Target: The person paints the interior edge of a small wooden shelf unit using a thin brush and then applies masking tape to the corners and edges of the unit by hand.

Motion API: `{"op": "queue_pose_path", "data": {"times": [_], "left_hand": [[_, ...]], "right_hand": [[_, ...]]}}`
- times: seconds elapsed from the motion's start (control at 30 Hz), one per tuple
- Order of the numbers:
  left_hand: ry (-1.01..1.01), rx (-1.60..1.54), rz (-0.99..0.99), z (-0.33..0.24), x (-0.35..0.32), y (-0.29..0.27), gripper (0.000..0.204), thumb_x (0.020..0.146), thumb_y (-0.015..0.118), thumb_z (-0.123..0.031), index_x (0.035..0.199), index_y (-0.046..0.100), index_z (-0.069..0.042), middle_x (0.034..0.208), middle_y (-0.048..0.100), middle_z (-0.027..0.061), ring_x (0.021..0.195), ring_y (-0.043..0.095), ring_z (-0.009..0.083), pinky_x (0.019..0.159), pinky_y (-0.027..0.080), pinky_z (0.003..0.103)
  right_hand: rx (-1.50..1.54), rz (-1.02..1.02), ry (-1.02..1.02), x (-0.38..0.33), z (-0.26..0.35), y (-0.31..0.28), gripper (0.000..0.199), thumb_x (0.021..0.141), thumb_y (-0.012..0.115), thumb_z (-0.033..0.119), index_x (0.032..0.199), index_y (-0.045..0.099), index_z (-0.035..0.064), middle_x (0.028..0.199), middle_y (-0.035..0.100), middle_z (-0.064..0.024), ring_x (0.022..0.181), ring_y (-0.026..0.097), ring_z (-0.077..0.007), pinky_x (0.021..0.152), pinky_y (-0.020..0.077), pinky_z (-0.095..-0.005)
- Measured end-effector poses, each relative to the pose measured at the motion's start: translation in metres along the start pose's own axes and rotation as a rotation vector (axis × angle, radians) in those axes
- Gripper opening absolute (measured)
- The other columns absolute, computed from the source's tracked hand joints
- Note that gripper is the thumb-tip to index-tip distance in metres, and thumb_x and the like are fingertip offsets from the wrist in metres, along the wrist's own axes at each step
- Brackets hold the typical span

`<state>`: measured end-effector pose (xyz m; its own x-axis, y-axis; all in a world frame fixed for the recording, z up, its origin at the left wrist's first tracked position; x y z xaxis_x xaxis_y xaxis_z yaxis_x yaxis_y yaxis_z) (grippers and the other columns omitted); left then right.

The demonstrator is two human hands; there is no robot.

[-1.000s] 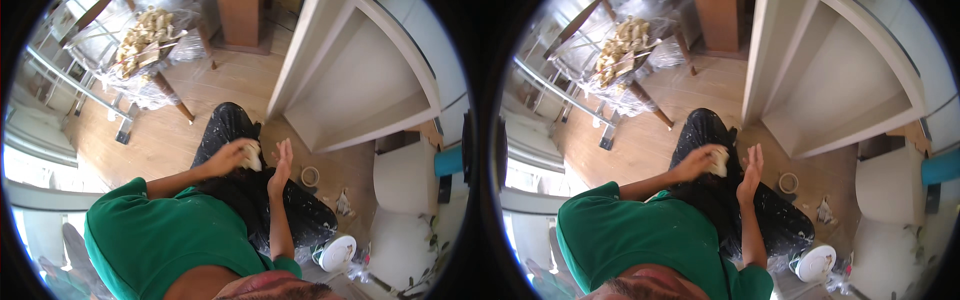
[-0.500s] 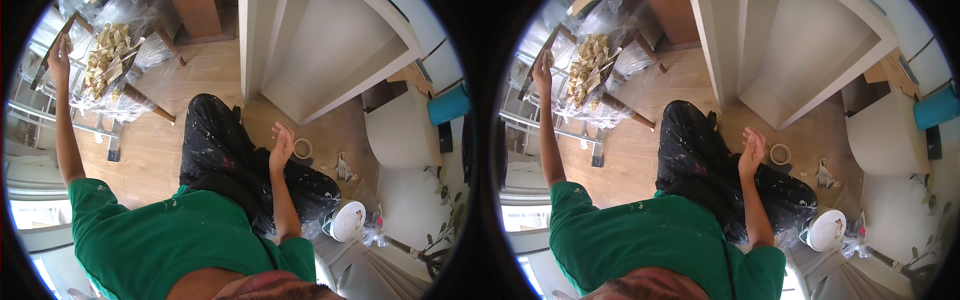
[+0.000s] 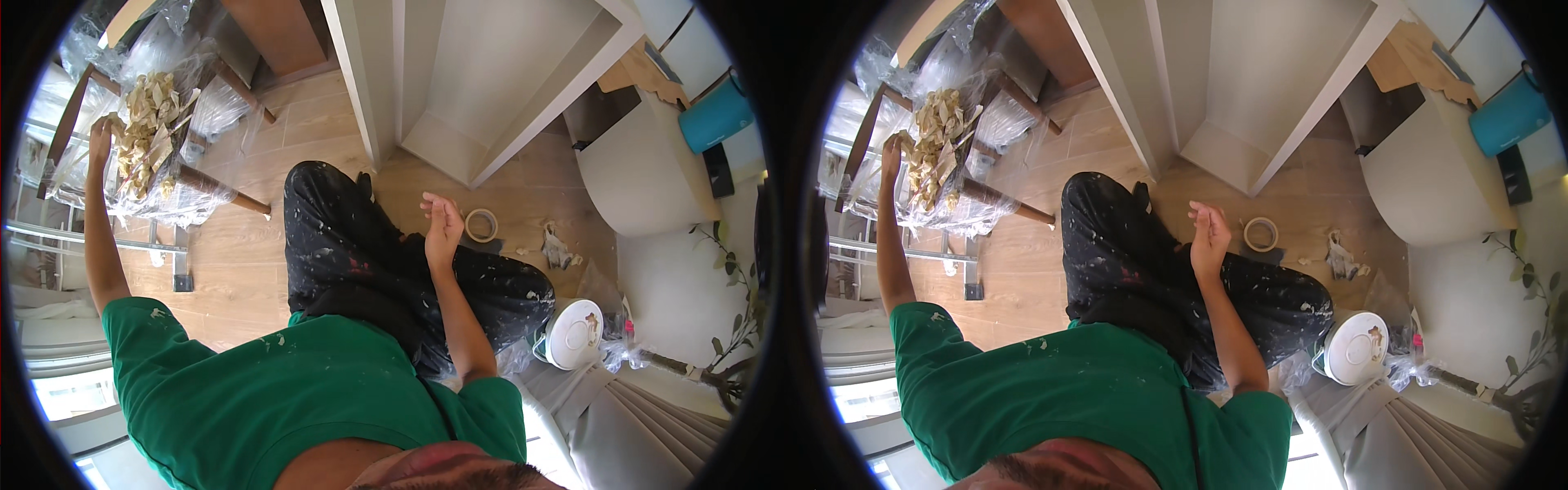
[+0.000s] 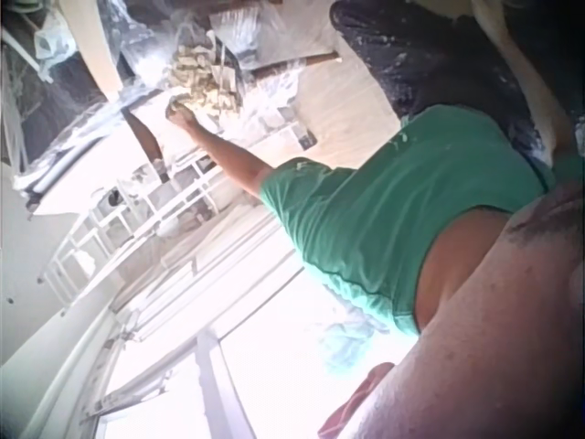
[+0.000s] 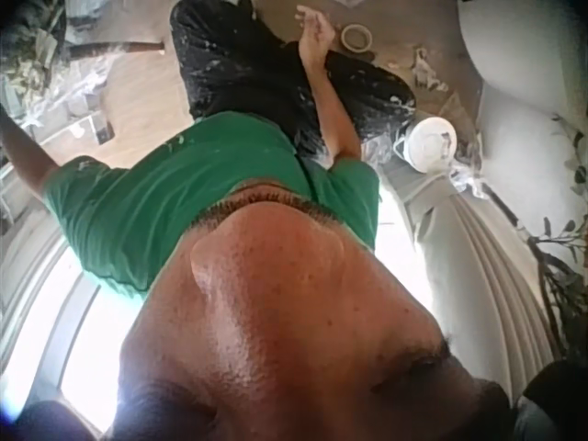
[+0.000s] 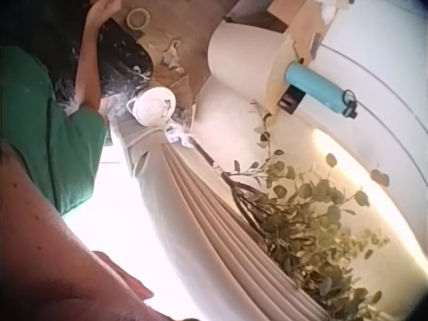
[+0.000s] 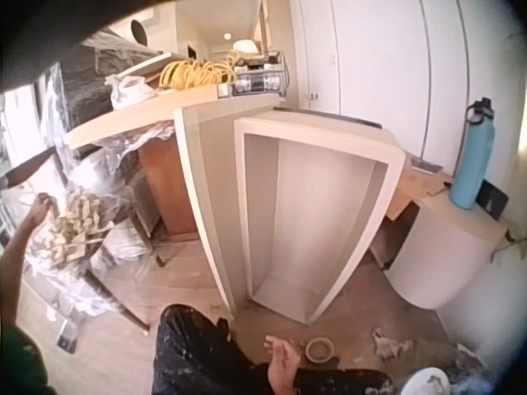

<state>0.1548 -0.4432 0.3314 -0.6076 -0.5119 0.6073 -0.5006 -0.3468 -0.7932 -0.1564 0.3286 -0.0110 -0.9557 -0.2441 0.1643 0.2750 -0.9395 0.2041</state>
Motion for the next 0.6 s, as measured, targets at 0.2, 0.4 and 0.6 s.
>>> {"op": "queue_pose_path", "data": {"times": [0.2, 0.4, 0.6], "left_hand": [[-0.062, 0.088, 0.055, 0.009, 0.005, 0.007, 0.056, 0.103, 0.052, -0.046, 0.117, 0.069, 0.005, 0.124, 0.063, 0.0329, 0.118, 0.06, 0.0457, 0.101, 0.046, 0.047], [-0.211, 0.026, -0.005, -0.017, 0.015, 0.014, 0.101, 0.097, 0.059, -0.058, 0.15, 0.022, 0.019, 0.134, 0.059, 0.0346, 0.13, 0.056, 0.0428, 0.106, 0.044, 0.044], [-0.109, 0.077, -0.198, 0.005, 0.015, -0.04, 0.1, 0.097, 0.056, -0.061, 0.151, 0.024, 0.018, 0.141, 0.052, 0.036, 0.136, 0.049, 0.0449, 0.112, 0.037, 0.044]], "right_hand": [[0.028, 0.011, 0.004, -0.001, 0.0, 0.001, 0.03, 0.108, 0.053, 0.022, 0.11, 0.072, -0.0012, 0.103, 0.068, -0.0062, 0.092, 0.066, -0.0136, 0.082, 0.0495, -0.0271], [0.01, 0.004, -0.016, 0.005, -0.006, -0.004, 0.031, 0.108, 0.053, 0.023, 0.11, 0.071, -0.0019, 0.102, 0.069, -0.0056, 0.091, 0.065, -0.0129, 0.081, 0.0495, -0.027], [0.058, 0.028, -0.001, -0.004, -0.007, 0.003, 0.032, 0.108, 0.054, 0.024, 0.11, 0.071, -0.0019, 0.101, 0.07, -0.0056, 0.091, 0.065, -0.0122, 0.081, 0.049, -0.0265]]}}
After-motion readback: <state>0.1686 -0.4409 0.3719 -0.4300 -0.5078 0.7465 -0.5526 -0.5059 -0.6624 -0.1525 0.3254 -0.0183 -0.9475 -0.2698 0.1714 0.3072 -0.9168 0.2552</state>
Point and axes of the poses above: each hand's wrist, its own x-axis towards the middle knuckle, its own y-axis out of the palm, z = x × y, the point moved 4 cm from there along x, towards the middle knuckle
